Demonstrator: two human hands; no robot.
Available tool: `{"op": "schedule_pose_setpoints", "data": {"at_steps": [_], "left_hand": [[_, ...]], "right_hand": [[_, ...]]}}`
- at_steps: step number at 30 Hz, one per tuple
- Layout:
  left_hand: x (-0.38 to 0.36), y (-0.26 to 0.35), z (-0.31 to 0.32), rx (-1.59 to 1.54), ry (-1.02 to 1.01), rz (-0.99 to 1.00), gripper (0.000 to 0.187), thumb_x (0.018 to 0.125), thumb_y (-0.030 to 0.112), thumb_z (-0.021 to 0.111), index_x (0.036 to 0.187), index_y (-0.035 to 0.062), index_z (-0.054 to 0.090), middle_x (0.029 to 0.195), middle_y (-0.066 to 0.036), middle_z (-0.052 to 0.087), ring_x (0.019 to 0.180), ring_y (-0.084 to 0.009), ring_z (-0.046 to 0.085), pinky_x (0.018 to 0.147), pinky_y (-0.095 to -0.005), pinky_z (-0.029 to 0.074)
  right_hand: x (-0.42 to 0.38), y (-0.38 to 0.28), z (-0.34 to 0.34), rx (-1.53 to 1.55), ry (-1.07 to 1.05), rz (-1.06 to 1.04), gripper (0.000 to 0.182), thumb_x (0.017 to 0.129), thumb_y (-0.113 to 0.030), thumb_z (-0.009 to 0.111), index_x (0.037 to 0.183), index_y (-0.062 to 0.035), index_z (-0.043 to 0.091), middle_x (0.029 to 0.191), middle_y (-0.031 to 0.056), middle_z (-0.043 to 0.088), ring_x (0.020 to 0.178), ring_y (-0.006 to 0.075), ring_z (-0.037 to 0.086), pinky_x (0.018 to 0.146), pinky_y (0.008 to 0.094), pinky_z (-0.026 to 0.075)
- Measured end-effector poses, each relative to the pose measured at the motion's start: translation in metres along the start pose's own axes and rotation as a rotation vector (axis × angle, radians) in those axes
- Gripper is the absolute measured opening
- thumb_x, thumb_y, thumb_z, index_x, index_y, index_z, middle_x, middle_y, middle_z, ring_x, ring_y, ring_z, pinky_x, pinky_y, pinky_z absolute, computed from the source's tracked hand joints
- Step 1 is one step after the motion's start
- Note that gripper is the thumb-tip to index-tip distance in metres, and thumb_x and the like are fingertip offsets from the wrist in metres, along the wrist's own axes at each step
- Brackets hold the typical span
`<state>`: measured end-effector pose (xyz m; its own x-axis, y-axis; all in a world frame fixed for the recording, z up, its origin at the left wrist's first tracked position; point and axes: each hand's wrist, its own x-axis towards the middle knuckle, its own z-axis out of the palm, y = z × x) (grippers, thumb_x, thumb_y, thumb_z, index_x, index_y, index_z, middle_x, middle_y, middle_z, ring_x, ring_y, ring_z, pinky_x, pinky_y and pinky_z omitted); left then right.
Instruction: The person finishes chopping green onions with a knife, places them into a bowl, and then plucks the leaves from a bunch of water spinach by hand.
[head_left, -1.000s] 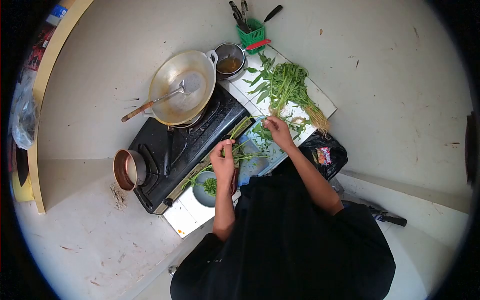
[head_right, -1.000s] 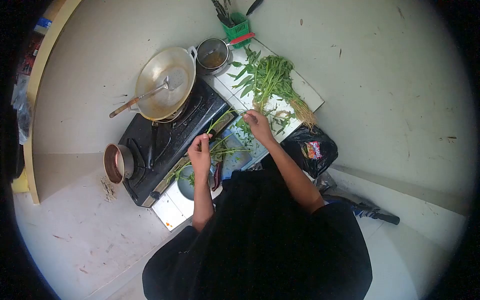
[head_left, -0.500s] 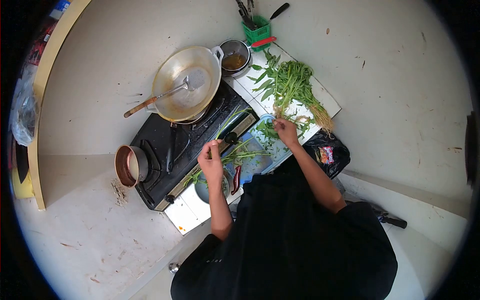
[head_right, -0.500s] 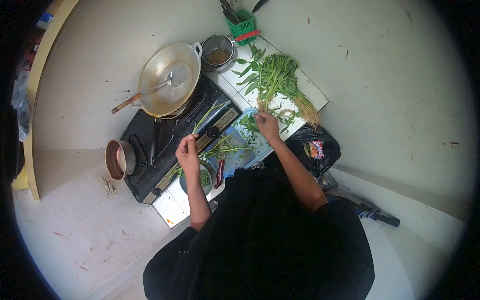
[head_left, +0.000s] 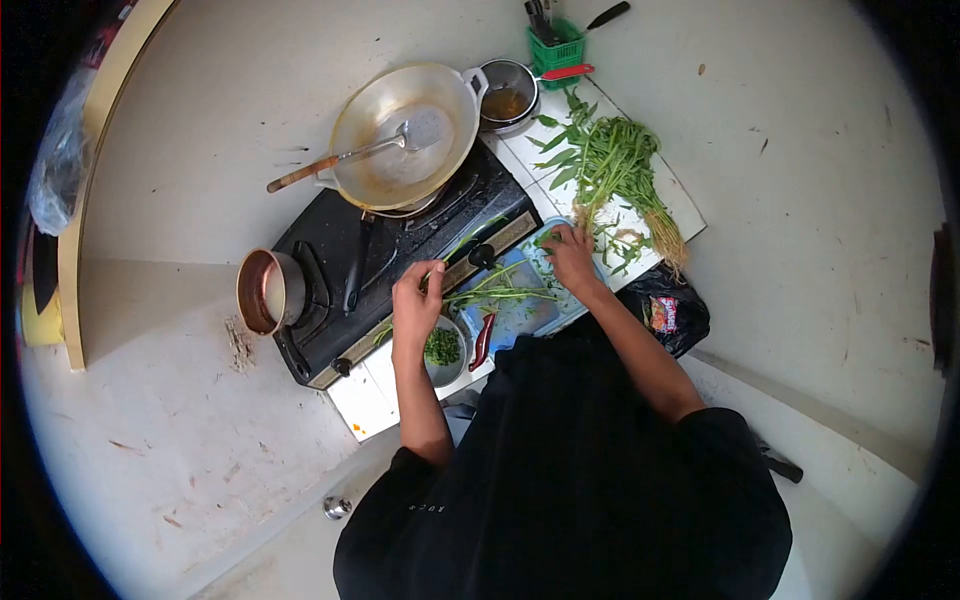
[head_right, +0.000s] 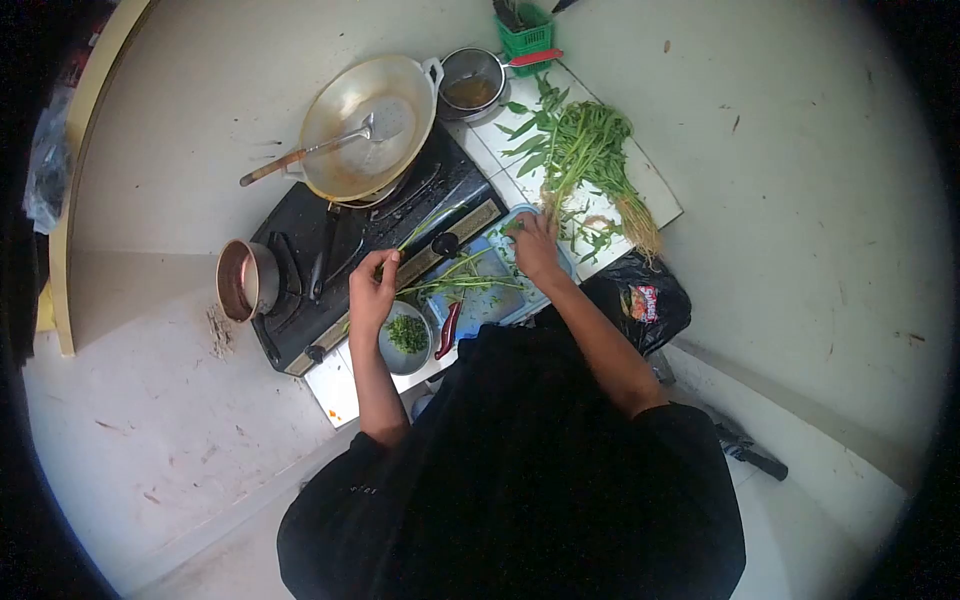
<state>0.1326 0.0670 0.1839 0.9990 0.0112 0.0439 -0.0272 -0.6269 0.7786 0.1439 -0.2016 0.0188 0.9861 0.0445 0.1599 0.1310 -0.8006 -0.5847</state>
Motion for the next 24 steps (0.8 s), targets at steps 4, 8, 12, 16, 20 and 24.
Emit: {"op": "schedule_pose_setpoints", "data": {"at_steps": [4,8,12,16,20,24], "left_hand": [[-0.003,-0.006,-0.008,0.049,-0.017,0.0,0.022,0.094,0.017,0.062,0.099,-0.0037,0.069,0.093,-0.019,0.069,0.084,-0.0329,0.067,0.077,-0.0365,0.049],[-0.008,-0.019,-0.008,0.072,-0.028,-0.036,0.023,0.094,0.017,0.062,0.099,-0.0041,0.069,0.092,-0.018,0.069,0.084,-0.0291,0.067,0.077,-0.035,0.049],[-0.01,-0.027,-0.011,0.076,0.018,-0.022,0.025,0.094,0.02,0.063,0.099,-0.0045,0.07,0.091,-0.017,0.071,0.085,-0.0258,0.068,0.078,-0.0336,0.05],[-0.013,-0.016,-0.017,0.068,0.001,-0.136,0.025,0.094,0.02,0.063,0.099,-0.0042,0.069,0.094,-0.019,0.071,0.088,-0.0282,0.068,0.08,-0.034,0.05],[-0.013,-0.028,-0.014,0.073,0.026,-0.06,0.025,0.094,0.02,0.063,0.099,-0.004,0.07,0.093,-0.019,0.071,0.087,-0.028,0.068,0.08,-0.0342,0.05],[-0.013,-0.028,-0.014,0.066,0.012,-0.074,0.026,0.094,0.02,0.063,0.1,-0.004,0.07,0.093,-0.019,0.07,0.088,-0.0281,0.068,0.08,-0.0348,0.05]], "right_hand": [[-0.001,-0.002,-0.008,-0.023,-0.04,-0.043,0.017,0.077,0.003,0.067,0.091,-0.0066,0.066,0.118,0.0106,0.053,0.11,0.0329,0.05,0.094,0.0451,0.04],[0.0,0.012,-0.007,0.253,-0.22,0.054,0.018,0.079,0.009,0.061,0.093,-0.0021,0.063,0.103,0.0165,0.061,0.089,0.0368,0.061,0.078,0.043,0.05],[-0.006,0.02,-0.003,0.231,-0.228,-0.029,0.032,0.072,0.014,0.056,0.098,-0.0027,0.064,0.097,0.017,0.062,0.092,0.037,0.062,0.079,0.0474,0.049],[-0.014,0.004,-0.016,0.113,-0.087,-0.208,0.033,0.074,0.01,0.059,0.103,-0.004,0.063,0.107,0.0138,0.06,0.101,0.0364,0.06,0.083,0.0474,0.048],[-0.024,-0.009,-0.02,0.185,-0.227,-0.181,0.032,0.079,-0.007,0.072,0.108,-0.0053,0.059,0.114,0.0114,0.057,0.107,0.0357,0.058,0.085,0.0485,0.048],[-0.051,-0.008,-0.006,0.096,-0.319,-0.064,0.042,0.077,-0.019,0.078,0.111,-0.0072,0.056,0.114,0.013,0.057,0.106,0.0356,0.059,0.083,0.0469,0.048]]}}
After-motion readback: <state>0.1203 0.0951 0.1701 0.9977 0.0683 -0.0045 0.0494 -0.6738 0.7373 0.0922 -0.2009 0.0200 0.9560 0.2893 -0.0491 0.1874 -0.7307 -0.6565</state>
